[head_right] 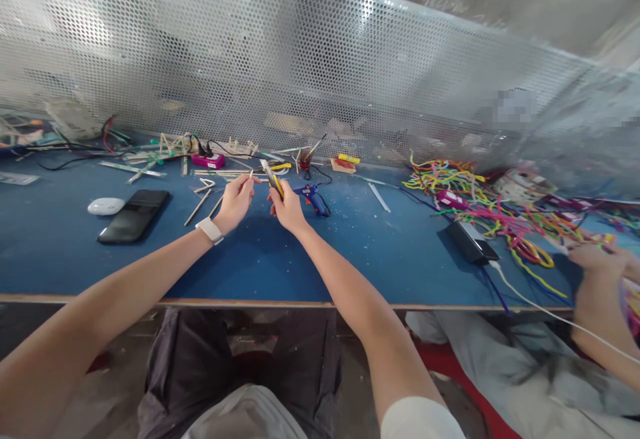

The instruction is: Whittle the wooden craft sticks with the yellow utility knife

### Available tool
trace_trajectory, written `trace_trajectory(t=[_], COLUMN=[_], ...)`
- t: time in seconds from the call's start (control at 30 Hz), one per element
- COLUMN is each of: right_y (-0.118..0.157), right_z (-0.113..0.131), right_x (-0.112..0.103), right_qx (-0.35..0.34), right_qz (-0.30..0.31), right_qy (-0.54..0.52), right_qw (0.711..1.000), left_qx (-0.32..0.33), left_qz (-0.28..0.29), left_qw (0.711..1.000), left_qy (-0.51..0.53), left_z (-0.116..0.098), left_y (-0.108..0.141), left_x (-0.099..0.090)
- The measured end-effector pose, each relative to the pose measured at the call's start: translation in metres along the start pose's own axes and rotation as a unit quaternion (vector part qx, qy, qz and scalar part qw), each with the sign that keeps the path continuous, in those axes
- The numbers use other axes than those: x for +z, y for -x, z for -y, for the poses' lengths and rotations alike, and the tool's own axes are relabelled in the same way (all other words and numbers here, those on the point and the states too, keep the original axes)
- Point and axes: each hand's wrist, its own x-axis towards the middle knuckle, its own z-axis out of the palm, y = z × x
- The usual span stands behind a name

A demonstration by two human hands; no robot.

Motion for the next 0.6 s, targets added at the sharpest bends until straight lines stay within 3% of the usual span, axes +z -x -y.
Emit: trace_trajectory(t=[0.1,0.23,0.47,0.6], right_y=[-0.0014,-0.0067,-0.0081,-0.0071], right_z=[0.0024,-0.0004,0.0021,0.0041], right_x=[-0.0001,-0.0018,-0.0093,-0.0093], right_qx=[0.045,0.098,0.036,0.031], right_qz=[0.018,-0.009,0.066,0.048], right_qy=[-0.038,-0.133,-0.13,-0.104], right_qw=[0.998,0.986,0.989,0.993], left_qx=[-0.012,-0.018,-0.022,-0.027], left_qz=[-0.014,-0.016,-0.014,-0.015], left_qw=[1.0,1.0,0.999,0.999], left_qy=[0.001,0.011,0.024,0.021], left_z=[-0.003,-0.0052,-0.0054,-0.0044], left_y=[0.0008,0.0017,0.0007,-0.0001], left_x=[-0.0004,-0.0004,0.0001,0.0007])
